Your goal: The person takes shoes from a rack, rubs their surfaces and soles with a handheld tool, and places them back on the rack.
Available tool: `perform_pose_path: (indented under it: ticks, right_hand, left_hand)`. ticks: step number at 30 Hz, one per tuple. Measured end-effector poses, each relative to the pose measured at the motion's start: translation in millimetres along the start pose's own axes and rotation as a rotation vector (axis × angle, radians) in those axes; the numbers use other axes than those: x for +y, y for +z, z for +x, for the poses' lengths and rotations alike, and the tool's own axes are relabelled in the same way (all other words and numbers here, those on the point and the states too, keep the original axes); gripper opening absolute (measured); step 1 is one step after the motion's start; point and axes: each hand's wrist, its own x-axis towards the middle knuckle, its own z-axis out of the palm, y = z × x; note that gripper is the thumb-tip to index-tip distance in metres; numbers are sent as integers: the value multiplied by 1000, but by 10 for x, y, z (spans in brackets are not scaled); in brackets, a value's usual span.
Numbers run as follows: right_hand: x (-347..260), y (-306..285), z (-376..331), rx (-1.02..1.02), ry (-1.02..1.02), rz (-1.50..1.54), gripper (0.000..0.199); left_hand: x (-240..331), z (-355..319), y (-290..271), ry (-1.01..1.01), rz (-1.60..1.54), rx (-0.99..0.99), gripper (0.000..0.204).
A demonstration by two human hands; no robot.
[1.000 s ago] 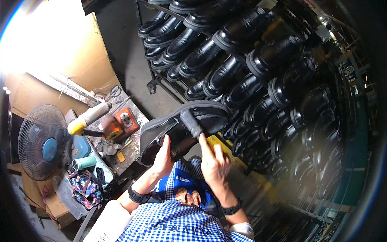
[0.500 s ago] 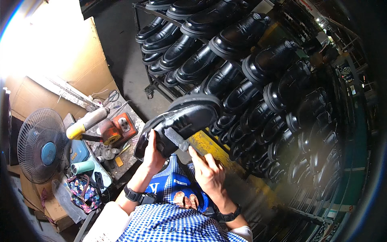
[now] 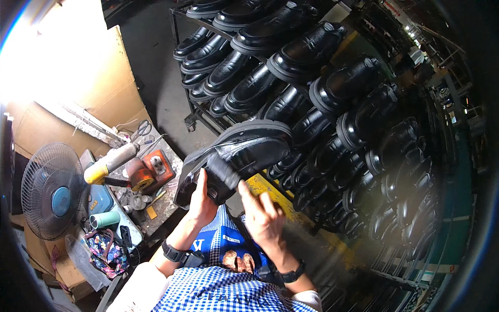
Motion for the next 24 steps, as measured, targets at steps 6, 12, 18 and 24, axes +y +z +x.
perform_pose_path:
  ticks: [6, 12, 18, 24]
  right_hand:
    - [24, -55, 20, 13, -112, -27, 36]
    - [75, -107, 37, 5, 47, -56, 35]
    - [159, -121, 188, -14, 108, -99, 42]
    - [143, -152, 188, 17, 199, -107, 41]
  left_hand:
    - [19, 43, -75, 9, 3, -13, 42]
    - [-53, 28, 0, 73, 35, 48, 40]
    - [32, -53, 129, -26, -13, 4, 46]
    - [41, 17, 43, -71, -9, -44, 45]
